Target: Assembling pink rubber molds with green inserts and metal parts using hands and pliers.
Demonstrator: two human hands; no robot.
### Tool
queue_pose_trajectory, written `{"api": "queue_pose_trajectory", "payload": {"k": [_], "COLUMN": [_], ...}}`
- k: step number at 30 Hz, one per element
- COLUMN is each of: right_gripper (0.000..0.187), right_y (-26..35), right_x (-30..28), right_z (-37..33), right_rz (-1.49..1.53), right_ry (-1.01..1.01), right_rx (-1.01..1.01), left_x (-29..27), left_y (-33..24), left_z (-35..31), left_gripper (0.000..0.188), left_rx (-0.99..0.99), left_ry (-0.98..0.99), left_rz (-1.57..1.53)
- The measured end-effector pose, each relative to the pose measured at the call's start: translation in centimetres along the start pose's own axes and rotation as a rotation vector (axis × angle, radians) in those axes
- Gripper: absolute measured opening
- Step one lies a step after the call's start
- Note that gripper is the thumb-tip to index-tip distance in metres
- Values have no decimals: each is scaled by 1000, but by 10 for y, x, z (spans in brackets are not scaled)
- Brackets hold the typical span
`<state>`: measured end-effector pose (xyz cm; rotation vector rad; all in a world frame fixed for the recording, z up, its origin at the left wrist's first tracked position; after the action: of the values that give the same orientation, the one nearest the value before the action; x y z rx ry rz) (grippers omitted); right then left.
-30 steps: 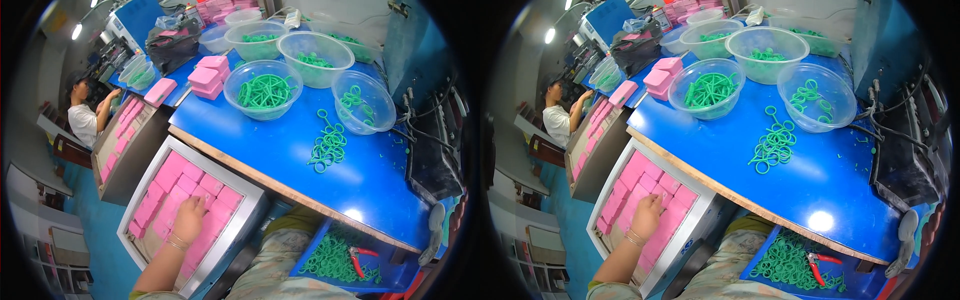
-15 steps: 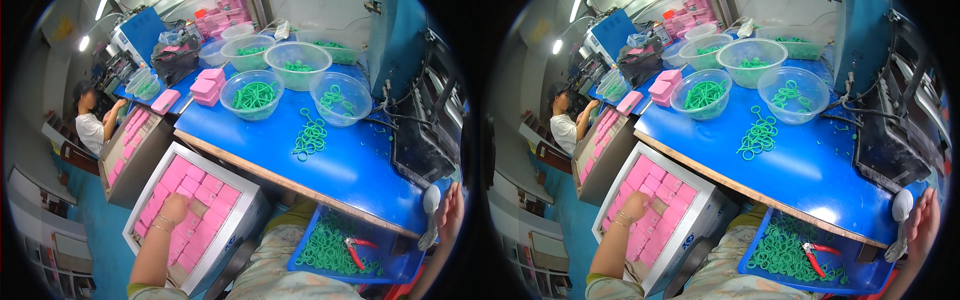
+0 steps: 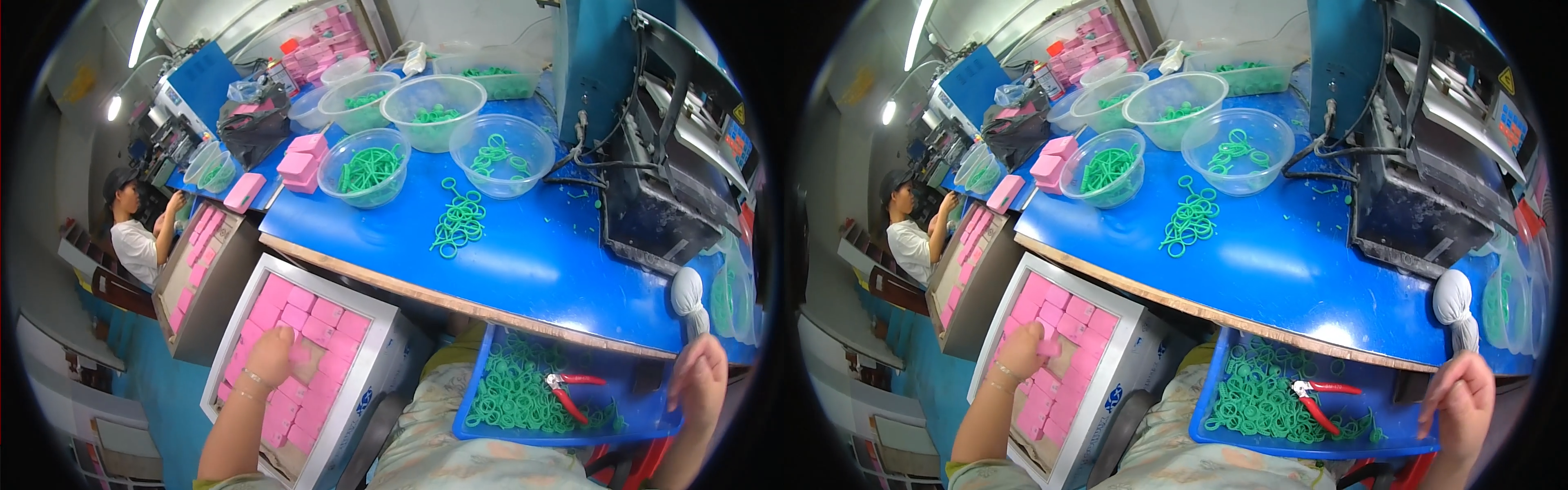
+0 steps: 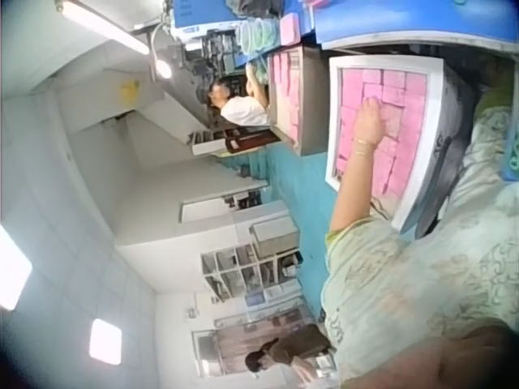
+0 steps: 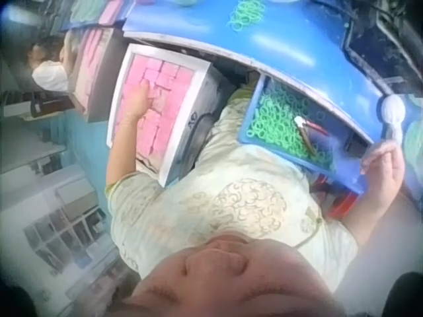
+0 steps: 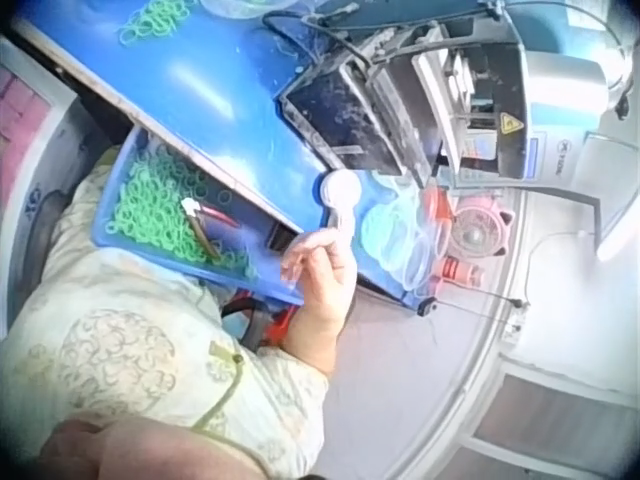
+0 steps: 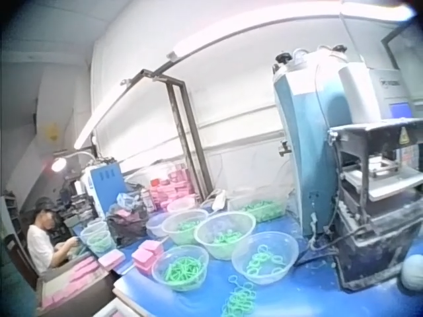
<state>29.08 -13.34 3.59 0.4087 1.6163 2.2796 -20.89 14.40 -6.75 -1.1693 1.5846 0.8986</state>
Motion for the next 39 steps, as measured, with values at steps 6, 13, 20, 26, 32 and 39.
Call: {"api": "queue_pose_trajectory", "payload": {"k": [6,13,20,26,32,39], "right_gripper": [32,58,27,25,25,24], "right_y": [-47,-64,-48,-32,-46,-49], "right_x": [105,160,116,127,114,102], "right_z": [-6,-8,3,8,4,-1], "right_rz": [170,216,-197,-316,241,291], "right_ry": [427,223,481,331,330,337], "right_rx": [145,134,-33,-233,80,59], "left_x": [-86,-94,-73,-56,-47,-39], "left_y": [-177,-297,-316,-321,-330,-339], "left_z": [-54,-91,-72,-63,-63,-65], "left_gripper": [59,56,56,38,31,34], "left_rx": [598,944,1038,770,651,560], "left_ry": [-143,-447,439,805,1115,1229], "left_rz": [-885,-684,-1225,-1622,-1899,-1972]}}
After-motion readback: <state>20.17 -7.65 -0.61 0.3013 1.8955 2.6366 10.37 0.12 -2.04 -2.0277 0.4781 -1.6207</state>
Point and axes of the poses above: each hand's wrist, its own z-axis towards the middle knuckle, its own x-axis out of the palm, y = z × x, the point moved 5 cm from there along z, towards the middle knuckle, and after that the axes turned 10 degrees about -x, right-handed, at the moved point
